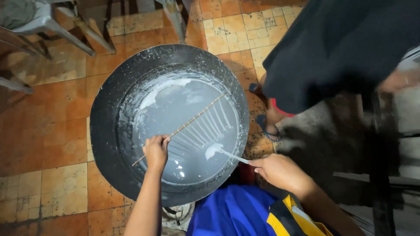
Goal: Dipping racks of candle wicks into a vat of molten wax and hanging them on a frame to dry and cool.
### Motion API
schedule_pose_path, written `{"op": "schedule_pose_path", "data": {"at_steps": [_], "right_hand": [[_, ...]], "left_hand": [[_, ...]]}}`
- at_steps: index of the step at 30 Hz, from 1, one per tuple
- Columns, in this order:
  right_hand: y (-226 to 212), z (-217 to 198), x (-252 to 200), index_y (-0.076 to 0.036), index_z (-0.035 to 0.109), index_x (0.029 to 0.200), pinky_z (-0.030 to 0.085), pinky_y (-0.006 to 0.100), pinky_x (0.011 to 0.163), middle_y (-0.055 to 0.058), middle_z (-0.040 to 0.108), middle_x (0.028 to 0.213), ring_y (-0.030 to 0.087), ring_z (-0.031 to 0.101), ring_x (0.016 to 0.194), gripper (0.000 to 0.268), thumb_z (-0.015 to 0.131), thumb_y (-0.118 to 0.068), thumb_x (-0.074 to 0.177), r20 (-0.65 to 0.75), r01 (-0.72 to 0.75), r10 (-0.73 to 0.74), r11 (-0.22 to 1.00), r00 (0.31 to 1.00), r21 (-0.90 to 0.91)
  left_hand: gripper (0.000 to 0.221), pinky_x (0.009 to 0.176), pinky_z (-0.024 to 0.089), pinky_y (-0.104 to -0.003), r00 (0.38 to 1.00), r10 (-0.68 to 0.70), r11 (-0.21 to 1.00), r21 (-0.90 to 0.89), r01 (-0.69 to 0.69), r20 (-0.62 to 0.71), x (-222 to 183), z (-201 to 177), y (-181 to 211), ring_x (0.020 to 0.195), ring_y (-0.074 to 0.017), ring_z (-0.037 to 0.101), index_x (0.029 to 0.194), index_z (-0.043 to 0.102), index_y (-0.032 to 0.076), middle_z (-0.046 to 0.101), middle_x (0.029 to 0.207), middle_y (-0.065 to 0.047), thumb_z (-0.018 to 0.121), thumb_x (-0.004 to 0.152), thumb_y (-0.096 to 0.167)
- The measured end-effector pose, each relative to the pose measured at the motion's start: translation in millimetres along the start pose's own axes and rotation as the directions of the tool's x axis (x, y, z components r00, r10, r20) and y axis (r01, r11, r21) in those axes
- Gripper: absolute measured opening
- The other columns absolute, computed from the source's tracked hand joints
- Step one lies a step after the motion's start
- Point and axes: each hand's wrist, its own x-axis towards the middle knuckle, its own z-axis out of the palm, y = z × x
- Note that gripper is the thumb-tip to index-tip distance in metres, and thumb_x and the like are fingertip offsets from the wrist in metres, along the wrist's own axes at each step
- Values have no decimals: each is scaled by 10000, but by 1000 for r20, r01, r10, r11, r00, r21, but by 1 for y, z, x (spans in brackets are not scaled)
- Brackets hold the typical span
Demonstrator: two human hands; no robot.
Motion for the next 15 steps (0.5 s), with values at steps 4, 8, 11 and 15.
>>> {"op": "schedule_pose_path", "data": {"at_steps": [4, 8, 11, 15], "right_hand": [[-3, 1, 8, -414, 624, 1401, 533, 529, 828, 95, 771, 1053, 388, 711, 930, 445, 493, -306, 989, -19, 45, -45, 999, 999, -1], [-1, 12, 23, -502, 563, 1428, 529, 521, 841, 106, 741, 1074, 387, 690, 982, 481, 466, -353, 981, 65, -33, 30, 998, 997, 54], [6, 32, 31, -550, 551, 1420, 540, 471, 835, 57, 739, 1139, 355, 691, 1007, 510, 455, -392, 944, 12, -39, 38, 994, 999, 103], [1, 35, 29, -616, 511, 1432, 544, 474, 799, 46, 733, 1134, 337, 694, 988, 505, 439, -458, 957, -19, -70, 72, 994, 997, 84]], "left_hand": [[191, 921, 354, -474, 999, -39, 999, 17, 39, 33, 51, 39, -35, 1064, -315, 537, 1038, 762, 248, 726, 1066, 28, 608, 1017, 358], [180, 955, 316, -458, 994, -105, 994, 7, 105, 38, 94, 65, -56, 1107, -278, 535, 1015, 781, 267, 739, 1127, 60, 612, 1006, 328], [207, 949, 303, -450, 987, -139, 990, 9, 139, 83, 112, 79, -63, 1109, -268, 535, 1026, 779, 263, 736, 1137, 35, 585, 1024, 337], [227, 985, 289, -434, 970, -202, 978, -15, 206, 132, 119, 83, -60, 1166, -233, 523, 1035, 774, 267, 722, 1195, 51, 557, 1036, 333]]}}
